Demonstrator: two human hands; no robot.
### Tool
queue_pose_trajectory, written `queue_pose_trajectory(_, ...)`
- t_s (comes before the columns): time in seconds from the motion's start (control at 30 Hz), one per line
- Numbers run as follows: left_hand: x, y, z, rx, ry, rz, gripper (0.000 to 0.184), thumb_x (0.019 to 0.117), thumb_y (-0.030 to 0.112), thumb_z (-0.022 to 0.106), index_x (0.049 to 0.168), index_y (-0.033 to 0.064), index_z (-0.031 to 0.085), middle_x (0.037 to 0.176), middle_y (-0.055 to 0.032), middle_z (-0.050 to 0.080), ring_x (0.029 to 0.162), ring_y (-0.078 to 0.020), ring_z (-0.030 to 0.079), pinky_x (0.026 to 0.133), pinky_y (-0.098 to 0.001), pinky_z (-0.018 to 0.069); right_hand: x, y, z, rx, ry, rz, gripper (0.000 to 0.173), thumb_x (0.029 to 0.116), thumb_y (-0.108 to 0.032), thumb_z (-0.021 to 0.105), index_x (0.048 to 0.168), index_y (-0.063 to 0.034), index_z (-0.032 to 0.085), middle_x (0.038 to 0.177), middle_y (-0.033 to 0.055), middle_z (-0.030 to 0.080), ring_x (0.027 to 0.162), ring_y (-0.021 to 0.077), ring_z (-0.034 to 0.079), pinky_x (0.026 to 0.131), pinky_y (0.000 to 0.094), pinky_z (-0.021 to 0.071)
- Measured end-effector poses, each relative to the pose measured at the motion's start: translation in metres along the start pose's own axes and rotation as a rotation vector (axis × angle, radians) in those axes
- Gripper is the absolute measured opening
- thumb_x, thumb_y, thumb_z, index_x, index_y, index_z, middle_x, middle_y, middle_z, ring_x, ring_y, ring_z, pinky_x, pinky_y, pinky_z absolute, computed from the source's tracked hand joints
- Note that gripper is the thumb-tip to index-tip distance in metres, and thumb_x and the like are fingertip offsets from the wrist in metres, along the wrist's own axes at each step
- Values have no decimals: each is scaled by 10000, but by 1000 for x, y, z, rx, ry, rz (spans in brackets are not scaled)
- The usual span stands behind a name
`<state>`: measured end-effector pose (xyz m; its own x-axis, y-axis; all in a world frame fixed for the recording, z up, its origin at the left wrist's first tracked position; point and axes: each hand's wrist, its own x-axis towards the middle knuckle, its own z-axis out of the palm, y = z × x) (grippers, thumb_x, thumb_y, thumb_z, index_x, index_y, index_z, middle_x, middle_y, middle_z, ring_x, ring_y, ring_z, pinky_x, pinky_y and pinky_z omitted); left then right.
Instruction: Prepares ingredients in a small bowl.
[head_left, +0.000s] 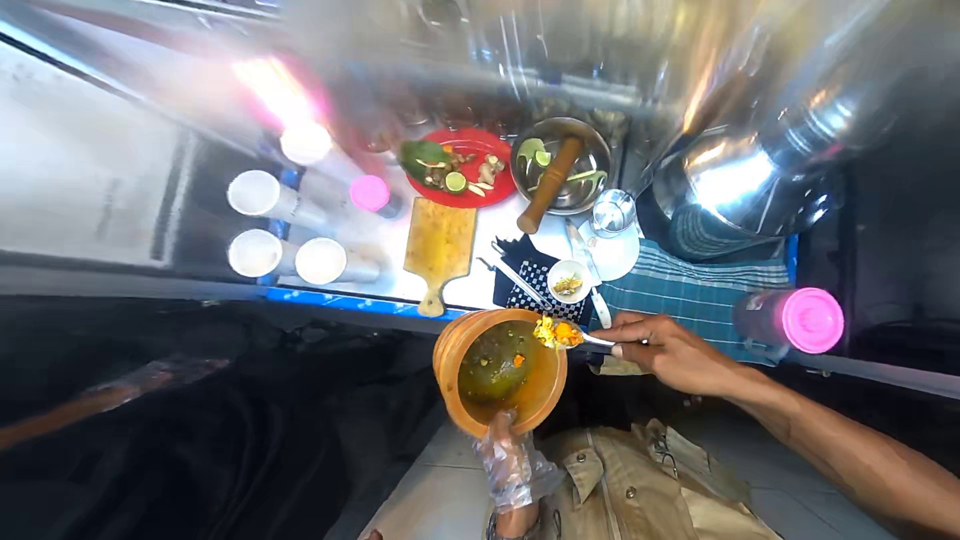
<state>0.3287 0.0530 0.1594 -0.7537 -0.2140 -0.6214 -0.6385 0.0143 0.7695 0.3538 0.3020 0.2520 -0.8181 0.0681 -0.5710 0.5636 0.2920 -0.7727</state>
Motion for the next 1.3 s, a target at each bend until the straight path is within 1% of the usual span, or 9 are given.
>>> queue_pose_trajectory(0.13,5,7,1,22,0,-10,246,933,-8,520,1176,-14,552,936,-40,619,815,-64,647,726,-240,574,18,19,-25,-53,155,59,312,1043,-108,544,1298,-144,720,994,2,618,725,43,530,662,223,466)
queue_pose_trajectory(0.27,11,11,5,-9,20,-33,165,937,-8,501,1087,14,566,870,-19,627,781,-70,657,700,-265,592,50,37,-21,-283,270,39,330,1029,-65,547,1310,-108,714,1033,71,648,899,166,625,812,363,544)
queue_pose_trajectory(0.37,14,14,6,3,24,-28,143,942,-10,508,1067,19,572,860,-14,622,768,-64,649,689,-248,582,73,41,2,-586,320,51,352,995,-47,557,1320,-70,691,1091,151,623,821,276,674,720,456,591)
queue_pose_trajectory(0.5,20,18,7,16,28,-12,124,932,-18,508,1023,30,578,842,2,624,764,-50,648,702,-235,578,85,49,22,-834,344,32,393,963,-48,633,1356,-40,649,1151,215,587,752,314,672,647,435,589)
queue_pose_trajectory(0.7,20,25,7,34,6,-30,140,950,-9,512,1074,5,576,878,-21,624,793,-64,651,723,-251,585,36,20,7,-672,519,-189,343,981,-70,547,1267,-103,734,1052,113,654,656,203,631,542,373,550)
queue_pose_trajectory(0.97,-1,13,12,3,-39,75,391,952,6,529,1338,-49,495,1109,-118,626,968,-100,651,854,-262,567,57,-15,95,-961,279,-296,267,964,5,589,1208,44,690,1164,209,601,684,269,666,535,365,570)
queue_pose_trajectory(1.07,5,4,5,-2,-96,94,638,930,20,538,1532,-14,331,1347,-196,555,1141,-161,608,963,-306,528,46,-33,105,-907,-76,-108,308,1008,36,470,1277,106,604,1335,266,541,865,358,703,689,443,599)
queue_pose_trajectory(1.2,-1,13,1,6,-90,74,313,947,-14,529,1258,-44,539,1026,-95,650,912,-94,665,820,-267,580,41,-34,105,-760,17,-300,348,973,-11,553,1302,-17,666,1209,205,599,805,304,690,666,405,599)
queue_pose_trajectory(1.3,-5,10,-3,-5,-134,88,340,956,-13,517,1292,-64,514,1040,-97,638,928,-89,654,839,-262,571,54,-15,117,-803,138,-490,336,972,12,560,1286,-25,676,1213,179,612,806,281,675,643,373,592)
